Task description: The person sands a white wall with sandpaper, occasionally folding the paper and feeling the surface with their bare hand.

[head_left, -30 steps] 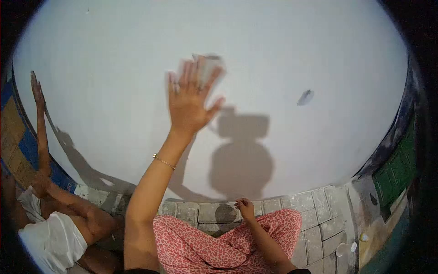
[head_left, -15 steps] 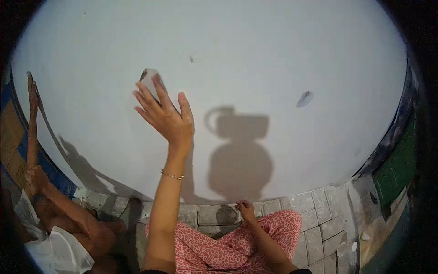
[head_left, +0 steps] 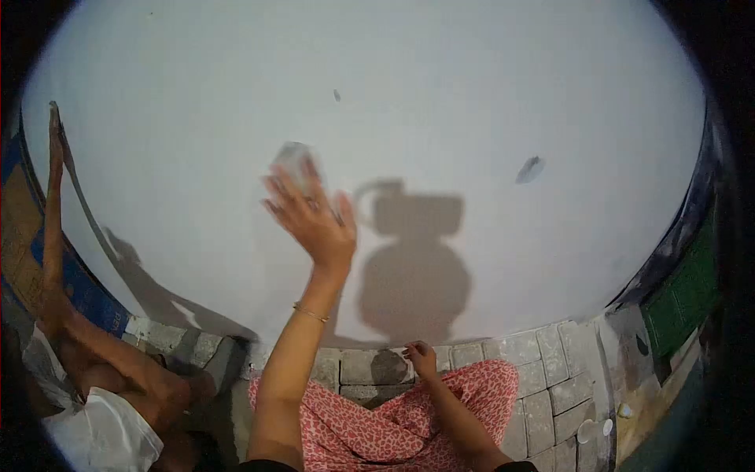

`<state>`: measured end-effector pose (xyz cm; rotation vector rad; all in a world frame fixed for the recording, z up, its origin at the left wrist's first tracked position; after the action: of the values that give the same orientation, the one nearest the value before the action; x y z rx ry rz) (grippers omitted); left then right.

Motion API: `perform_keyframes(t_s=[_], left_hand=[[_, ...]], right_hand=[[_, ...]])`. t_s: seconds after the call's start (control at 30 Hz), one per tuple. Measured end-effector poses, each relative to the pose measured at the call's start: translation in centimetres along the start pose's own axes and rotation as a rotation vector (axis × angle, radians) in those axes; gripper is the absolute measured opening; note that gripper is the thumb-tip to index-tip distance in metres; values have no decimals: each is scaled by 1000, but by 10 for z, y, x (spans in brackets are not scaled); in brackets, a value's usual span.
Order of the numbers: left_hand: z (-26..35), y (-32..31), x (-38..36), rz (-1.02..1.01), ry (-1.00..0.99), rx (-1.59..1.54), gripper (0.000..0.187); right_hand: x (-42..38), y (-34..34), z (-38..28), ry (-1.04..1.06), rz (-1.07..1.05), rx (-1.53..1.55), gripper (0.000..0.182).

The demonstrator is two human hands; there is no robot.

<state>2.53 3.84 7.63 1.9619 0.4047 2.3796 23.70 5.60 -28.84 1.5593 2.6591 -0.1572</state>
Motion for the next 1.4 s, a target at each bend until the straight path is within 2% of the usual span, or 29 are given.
perform_keyframes(t_s=[0.07,0.1,0.17,0.2,0.27,0.3,0.37,0.4,0.43,0.5,0.57,0.6,0.63,0.67,0.7,0.73,0.77,0.8,0.83,0.87,0.9,0.97,1.03,1.2,1.33,1.4], left_hand=[[13,-13,-41,-268,-274,40,59],[17,-12,-50,-377,-497,117,58],[2,-13,-49,-266,-603,161,60],[-8,-9,-44,-270,-595,158,60],[-28,1,-31,-142,-100,84,64],[-27,0,-33,-151,-104,87,64],[-21,-2,-42,-67,97,-13,66],[-18,-12,-60,-117,-50,26,66],[-21,-10,-72,-111,-50,31,66],[-18,-11,-87,-265,-516,157,66],[-35,-6,-81,-257,-466,212,62],[-44,-3,-76,-180,-244,128,59],[-48,-1,-72,-106,-23,40,57],[-46,0,-72,-111,-33,23,57],[-43,2,-72,-72,52,-22,55],[-43,3,-73,-28,139,-67,54],[-49,3,-78,-13,134,-84,54],[-60,3,-87,-81,48,-21,53],[-71,3,-98,-160,-38,44,53],[-84,5,-108,-169,-37,35,53],[-96,7,-118,-210,-88,71,53],[-102,13,-137,-248,-144,103,53],[-101,16,-152,-311,-20,94,57],[-85,3,-195,-284,134,17,64],[-87,0,-198,-300,151,8,64],[-89,2,-198,-316,136,-5,65]], right_hand=[[2,-2,1,-13,-21,-30,20],[4,-2,6,9,-21,-52,20],[9,6,15,27,-20,-83,20],[6,6,11,1,-6,-67,19],[4,8,9,-37,9,-47,19],[5,9,10,-24,-6,4,18],[4,5,13,-13,-27,60,18],[7,3,14,-3,-26,0,17],[9,2,13,7,-24,-62,17],[11,2,15,17,-24,-49,17],[12,5,18,-27,-54,-36,17],[10,5,14,-26,-42,-33,17],[7,6,9,83,-10,-136,17],[2,6,5,192,26,-239,17],[-2,6,-5,305,62,-345,18],[-11,3,-33,313,80,-347,18],[-24,0,-84,462,130,-400,20],[-33,0,-135,608,177,-456,24],[-36,7,-177,670,296,-503,30],[-38,15,-216,720,414,-547,39],[-39,22,-258,880,404,-488,49],[-45,33,-323,792,521,-586,58],[-39,41,-361,796,579,-784,64],[-24,40,-374,755,604,-961,69],[-27,46,-384,715,617,-1041,70],[-22,46,-399,711,629,-988,71]])
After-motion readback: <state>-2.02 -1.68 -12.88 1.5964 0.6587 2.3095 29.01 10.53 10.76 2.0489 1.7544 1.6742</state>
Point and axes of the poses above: each hand's wrist, its own x-axis towards the middle knuckle, its own y-axis out of the back of the hand, z = x × y, the point moved 1 cm from there along x, towards the middle knuckle, and after that the axes turned 9 degrees about -z, right-handed, at the moved point
